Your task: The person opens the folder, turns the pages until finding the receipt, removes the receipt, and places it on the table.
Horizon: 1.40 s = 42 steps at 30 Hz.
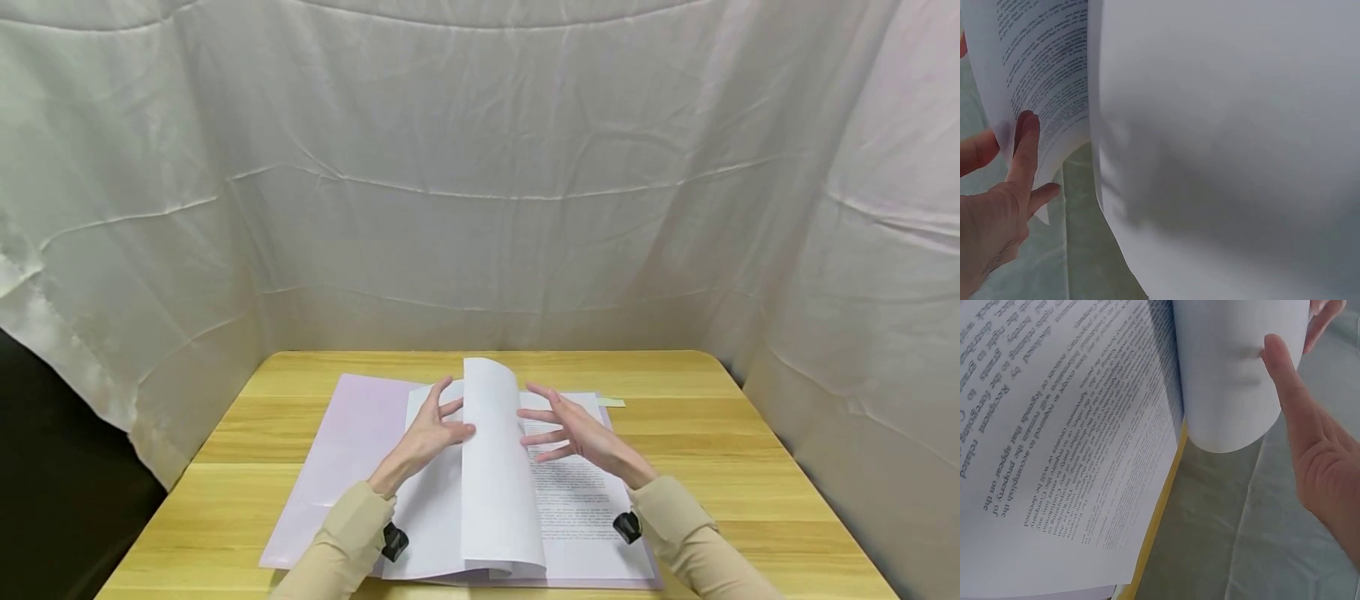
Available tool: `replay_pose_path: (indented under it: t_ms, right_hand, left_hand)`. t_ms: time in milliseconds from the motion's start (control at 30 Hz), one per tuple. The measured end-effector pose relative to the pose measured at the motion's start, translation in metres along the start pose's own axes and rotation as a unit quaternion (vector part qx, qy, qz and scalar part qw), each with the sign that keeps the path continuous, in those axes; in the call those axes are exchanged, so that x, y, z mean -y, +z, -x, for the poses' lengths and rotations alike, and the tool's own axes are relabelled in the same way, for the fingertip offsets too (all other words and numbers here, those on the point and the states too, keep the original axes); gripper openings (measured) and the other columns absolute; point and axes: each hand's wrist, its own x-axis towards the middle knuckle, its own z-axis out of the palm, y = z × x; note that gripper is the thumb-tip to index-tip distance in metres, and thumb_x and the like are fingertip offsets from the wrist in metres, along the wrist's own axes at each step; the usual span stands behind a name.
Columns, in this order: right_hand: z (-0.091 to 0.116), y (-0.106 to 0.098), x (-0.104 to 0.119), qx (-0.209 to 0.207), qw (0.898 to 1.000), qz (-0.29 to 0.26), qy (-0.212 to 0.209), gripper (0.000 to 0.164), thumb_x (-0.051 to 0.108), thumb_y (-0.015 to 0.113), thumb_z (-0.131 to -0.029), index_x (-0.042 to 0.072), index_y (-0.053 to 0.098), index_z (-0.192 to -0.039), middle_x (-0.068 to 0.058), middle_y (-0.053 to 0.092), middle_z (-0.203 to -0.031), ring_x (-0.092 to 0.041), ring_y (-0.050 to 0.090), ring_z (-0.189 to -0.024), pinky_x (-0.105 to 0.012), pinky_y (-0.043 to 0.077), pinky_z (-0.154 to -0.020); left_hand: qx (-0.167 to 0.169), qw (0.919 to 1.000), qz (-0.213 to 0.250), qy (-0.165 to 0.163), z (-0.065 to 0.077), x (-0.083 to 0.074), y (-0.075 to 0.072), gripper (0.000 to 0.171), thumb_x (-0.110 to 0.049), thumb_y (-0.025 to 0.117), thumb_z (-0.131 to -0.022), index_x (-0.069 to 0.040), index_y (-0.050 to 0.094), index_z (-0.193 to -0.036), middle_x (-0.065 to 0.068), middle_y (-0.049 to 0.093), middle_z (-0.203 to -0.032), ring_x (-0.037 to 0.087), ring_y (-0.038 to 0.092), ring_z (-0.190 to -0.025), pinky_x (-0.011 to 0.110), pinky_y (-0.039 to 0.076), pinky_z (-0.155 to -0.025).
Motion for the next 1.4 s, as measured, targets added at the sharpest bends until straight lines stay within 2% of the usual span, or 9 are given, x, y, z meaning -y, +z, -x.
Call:
replay_pose_path:
  t_ms: [167, 333, 567, 833, 1033, 1267, 1400]
  right_hand:
    - [0.0, -0.003, -0.004, -0.012, 1.0, 0.018, -0.017, 0.057, 0.04, 0.017, -0.112, 0.015, 0.014, -0.163, -0.03, 0.034, -0.158, -0.053, 0.055, -0.128, -0.058, 0.054, -0.099]
    - [0.0, -0.009, -0.008, -0.027, 0.999, 0.02, -0.028, 0.057, 0.038, 0.023, -0.112, 0.007, 0.021, -0.16, -0.035, 0.038, -0.154, -0.055, 0.053, -0.128, -0.055, 0.056, -0.099]
    - [0.0, -0.021, -0.02, -0.061, 0.997, 0.023, -0.036, 0.054, 0.032, 0.03, -0.112, 0.001, 0.03, -0.155, -0.035, 0.047, -0.147, -0.049, 0.06, -0.124, -0.055, 0.055, -0.1]
    - [0.001, -0.036, -0.03, -0.081, 0.996, 0.041, -0.018, 0.055, 0.034, 0.034, -0.111, 0.001, 0.031, -0.155, -0.038, 0.042, -0.148, -0.046, 0.06, -0.125, -0.056, 0.052, -0.105]
    - [0.001, -0.047, -0.036, -0.097, 0.993, 0.067, -0.013, 0.055, 0.033, 0.038, -0.11, -0.001, 0.033, -0.153, -0.038, 0.044, -0.147, -0.05, 0.057, -0.126, -0.057, 0.051, -0.106]
    - [0.0, -0.055, -0.038, -0.125, 0.986, 0.109, -0.005, 0.053, 0.028, 0.042, -0.109, -0.004, 0.036, -0.151, -0.039, 0.047, -0.143, -0.053, 0.055, -0.126, -0.06, 0.05, -0.104]
    - [-0.003, -0.059, -0.039, -0.147, 0.977, 0.155, 0.001, 0.052, 0.027, 0.044, -0.109, -0.005, 0.038, -0.15, -0.036, 0.05, -0.143, -0.051, 0.053, -0.129, -0.057, 0.051, -0.103]
  left_hand:
    - [-0.026, 0.9996, -0.004, -0.013, -0.002, 0.005, -0.003, 0.096, 0.01, 0.067, -0.085, -0.005, 0.01, -0.16, 0.036, 0.036, -0.154, 0.042, 0.068, -0.113, 0.051, 0.058, -0.095]
    - [-0.038, 0.9985, -0.03, -0.024, -0.001, 0.009, -0.009, 0.094, 0.004, 0.071, -0.085, -0.004, 0.013, -0.159, 0.035, 0.039, -0.154, 0.046, 0.062, -0.122, 0.052, 0.058, -0.094]
    - [-0.043, 0.9965, -0.055, -0.045, 0.001, 0.015, -0.019, 0.095, -0.004, 0.075, -0.086, -0.006, 0.013, -0.159, 0.034, 0.038, -0.154, 0.049, 0.054, -0.13, 0.051, 0.054, -0.096]
    - [-0.05, 0.9947, -0.075, -0.048, 0.002, 0.021, -0.03, 0.098, -0.005, 0.077, -0.085, -0.006, 0.013, -0.159, 0.037, 0.038, -0.151, 0.05, 0.052, -0.13, 0.061, 0.048, -0.103]
    - [-0.059, 0.9912, -0.108, -0.05, 0.002, 0.027, -0.035, 0.099, -0.007, 0.08, -0.083, -0.008, 0.018, -0.159, 0.036, 0.042, -0.148, 0.048, 0.053, -0.129, 0.061, 0.046, -0.107]
    - [-0.058, 0.9833, -0.164, -0.051, 0.004, 0.027, -0.042, 0.096, -0.008, 0.081, -0.082, -0.006, 0.021, -0.158, 0.04, 0.032, -0.153, 0.054, 0.034, -0.143, 0.068, 0.035, -0.113]
    - [-0.061, 0.9773, -0.198, -0.046, 0.005, 0.029, -0.045, 0.094, -0.007, 0.08, -0.082, -0.004, 0.023, -0.157, 0.041, 0.033, -0.152, 0.055, 0.034, -0.142, 0.069, 0.037, -0.112]
